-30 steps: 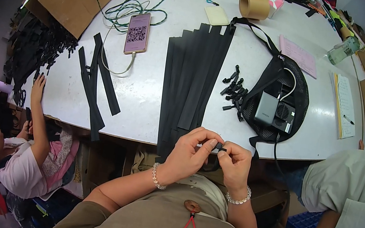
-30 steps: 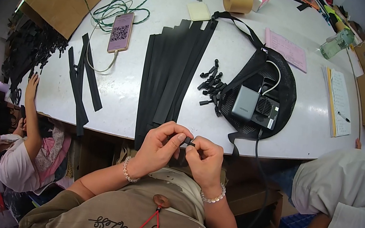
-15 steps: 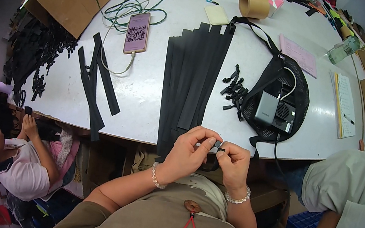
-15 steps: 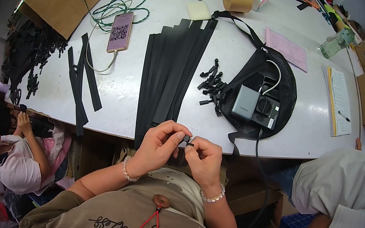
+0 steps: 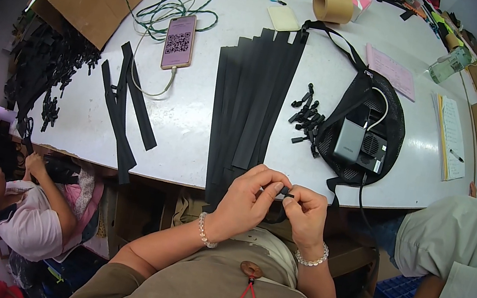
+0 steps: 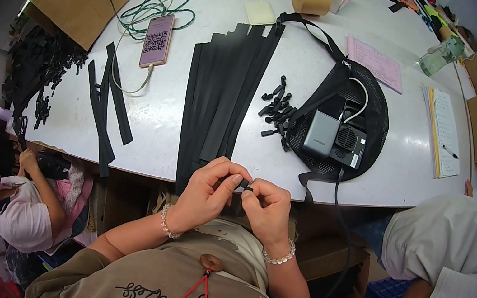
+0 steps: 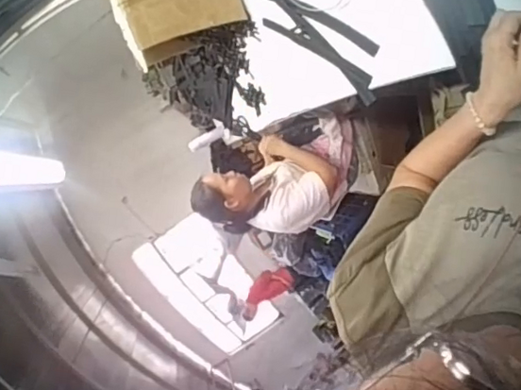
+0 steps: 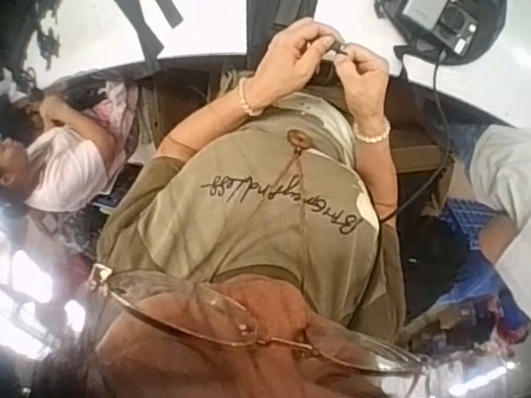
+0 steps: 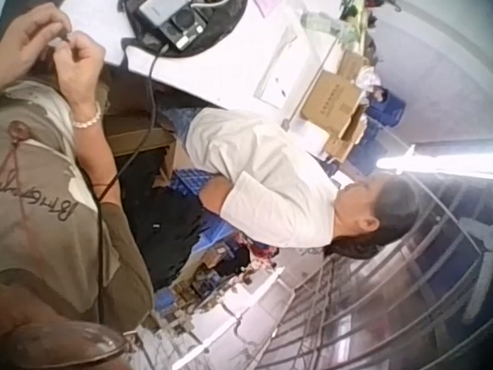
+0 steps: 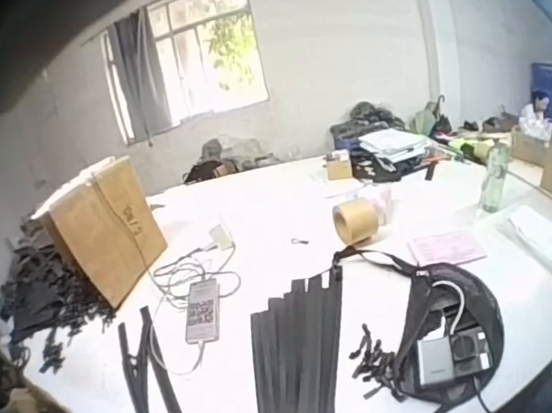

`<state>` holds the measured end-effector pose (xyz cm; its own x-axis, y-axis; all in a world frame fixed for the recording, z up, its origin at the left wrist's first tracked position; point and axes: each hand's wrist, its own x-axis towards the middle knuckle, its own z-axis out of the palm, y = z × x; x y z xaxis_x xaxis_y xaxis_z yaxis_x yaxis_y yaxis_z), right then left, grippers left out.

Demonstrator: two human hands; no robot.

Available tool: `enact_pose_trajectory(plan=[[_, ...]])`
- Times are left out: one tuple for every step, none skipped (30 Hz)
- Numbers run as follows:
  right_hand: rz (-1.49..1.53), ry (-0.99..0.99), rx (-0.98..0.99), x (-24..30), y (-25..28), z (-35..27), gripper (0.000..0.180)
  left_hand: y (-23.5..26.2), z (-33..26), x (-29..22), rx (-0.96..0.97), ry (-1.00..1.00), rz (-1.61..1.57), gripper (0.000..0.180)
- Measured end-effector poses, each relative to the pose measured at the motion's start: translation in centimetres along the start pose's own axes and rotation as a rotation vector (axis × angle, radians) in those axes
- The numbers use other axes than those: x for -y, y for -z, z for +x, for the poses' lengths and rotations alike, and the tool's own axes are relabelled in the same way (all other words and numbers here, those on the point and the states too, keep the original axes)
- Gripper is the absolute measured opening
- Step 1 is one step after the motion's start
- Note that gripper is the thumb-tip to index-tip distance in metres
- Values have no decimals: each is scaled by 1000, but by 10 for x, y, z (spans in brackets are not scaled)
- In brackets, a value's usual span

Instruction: Manually attaching small plastic clips or buckles onto black straps at a factory workstation.

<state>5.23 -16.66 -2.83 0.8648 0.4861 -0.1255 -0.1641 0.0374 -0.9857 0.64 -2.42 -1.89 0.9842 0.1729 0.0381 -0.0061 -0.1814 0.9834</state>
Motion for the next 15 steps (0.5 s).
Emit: enact_pose_trajectory(plan=[[-2, 5, -2, 0, 0, 0, 19, 0, 0, 0, 3, 1, 7, 12], [-1, 5, -3, 0, -1, 0, 19, 0, 0, -1, 5, 2, 13, 12], [-2, 15, -11, -1, -2, -1, 19, 0, 0, -1, 5, 2, 14, 12], [-2, 25, -19, -1, -3, -1, 19, 0, 0, -2, 0, 39, -1, 12], [-2, 24, -18, -1, -3, -1, 19, 1, 0, -3, -5, 75, -15, 13], [-11, 27, -23, -1, -4, -1, 18, 1, 0, -4, -5, 76, -15, 13], [-21, 31, -29, -1, -4, -1, 18, 1, 0, -5, 1, 88, -27, 13], [-21, 30, -29, -2, -3, -1, 18, 1, 0, -5, 6, 100, -40, 13], [-13, 31, -22, -2, -3, -1, 18, 2, 0, -4, 6, 100, -40, 13], [-4, 32, -16, -2, -2, -1, 19, 2, 0, -4, 3, 88, -41, 13], [-3, 32, -16, -2, -2, -1, 19, 2, 0, -4, -1, 75, -41, 13], [51, 3, 2, -3, -2, -1, 19, 3, 0, -3, -1, 76, -41, 13], [105, -26, 18, -2, -2, -2, 19, 3, 1, -3, 4, 48, -34, 13], [105, -27, 19, -2, -3, -2, 19, 3, 1, -2, 8, 20, -27, 13], [145, -47, 2, -1, -5, -3, 19, 3, 1, -2, 8, 20, -28, 13]])
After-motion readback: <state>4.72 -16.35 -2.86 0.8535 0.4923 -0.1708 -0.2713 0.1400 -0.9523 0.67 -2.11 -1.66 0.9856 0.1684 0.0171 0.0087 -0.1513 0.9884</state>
